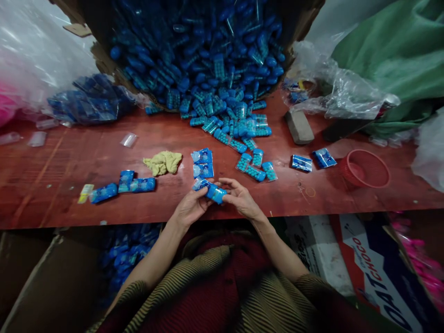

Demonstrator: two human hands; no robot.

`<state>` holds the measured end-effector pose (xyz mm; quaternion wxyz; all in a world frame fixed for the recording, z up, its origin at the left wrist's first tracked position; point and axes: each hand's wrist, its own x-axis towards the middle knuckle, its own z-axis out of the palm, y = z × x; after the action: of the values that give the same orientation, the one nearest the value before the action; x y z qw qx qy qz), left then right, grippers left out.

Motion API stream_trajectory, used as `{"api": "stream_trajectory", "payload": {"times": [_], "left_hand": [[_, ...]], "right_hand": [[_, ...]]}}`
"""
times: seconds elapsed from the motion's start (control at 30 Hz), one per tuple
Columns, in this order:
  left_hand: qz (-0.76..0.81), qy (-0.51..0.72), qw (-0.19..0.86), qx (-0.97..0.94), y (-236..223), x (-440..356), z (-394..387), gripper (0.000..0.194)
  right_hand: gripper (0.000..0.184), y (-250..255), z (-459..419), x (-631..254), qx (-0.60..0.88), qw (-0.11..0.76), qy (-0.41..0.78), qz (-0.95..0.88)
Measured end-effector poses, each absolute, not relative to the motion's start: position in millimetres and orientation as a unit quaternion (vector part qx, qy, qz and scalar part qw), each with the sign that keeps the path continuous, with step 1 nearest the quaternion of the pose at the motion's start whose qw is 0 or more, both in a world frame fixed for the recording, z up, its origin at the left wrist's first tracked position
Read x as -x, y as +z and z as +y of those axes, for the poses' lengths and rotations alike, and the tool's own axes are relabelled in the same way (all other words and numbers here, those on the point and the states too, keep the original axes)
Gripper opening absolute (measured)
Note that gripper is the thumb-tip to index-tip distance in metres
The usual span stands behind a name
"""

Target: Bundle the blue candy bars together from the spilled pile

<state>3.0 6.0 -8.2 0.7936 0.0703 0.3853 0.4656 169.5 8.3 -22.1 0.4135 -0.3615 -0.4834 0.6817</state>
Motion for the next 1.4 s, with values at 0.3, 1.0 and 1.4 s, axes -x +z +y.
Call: {"api": "stream_trajectory", "payload": {"times": [0.3,1.0,1.4], "left_hand": [[0.354,0.428,0.826,-0.089,-1.9,-0.7,4.8,0.033],[0.355,0.418,0.833,-0.08,1.6,-22.9,-7.0,0.039],[0.36,0.467,0.806,-0.045,4.1,-30.1,-15.5,0.017]], "right_hand": [[0.08,-15.3,11.1,-177.3,0.377,0.405,0.6,-0.577],[0.085,-15.5,19.0,-182.1,0.295,0.37,0.719,-0.509],[0.083,-33.1,10.8,-167.5,0.366,0.43,0.642,-0.518]]}}
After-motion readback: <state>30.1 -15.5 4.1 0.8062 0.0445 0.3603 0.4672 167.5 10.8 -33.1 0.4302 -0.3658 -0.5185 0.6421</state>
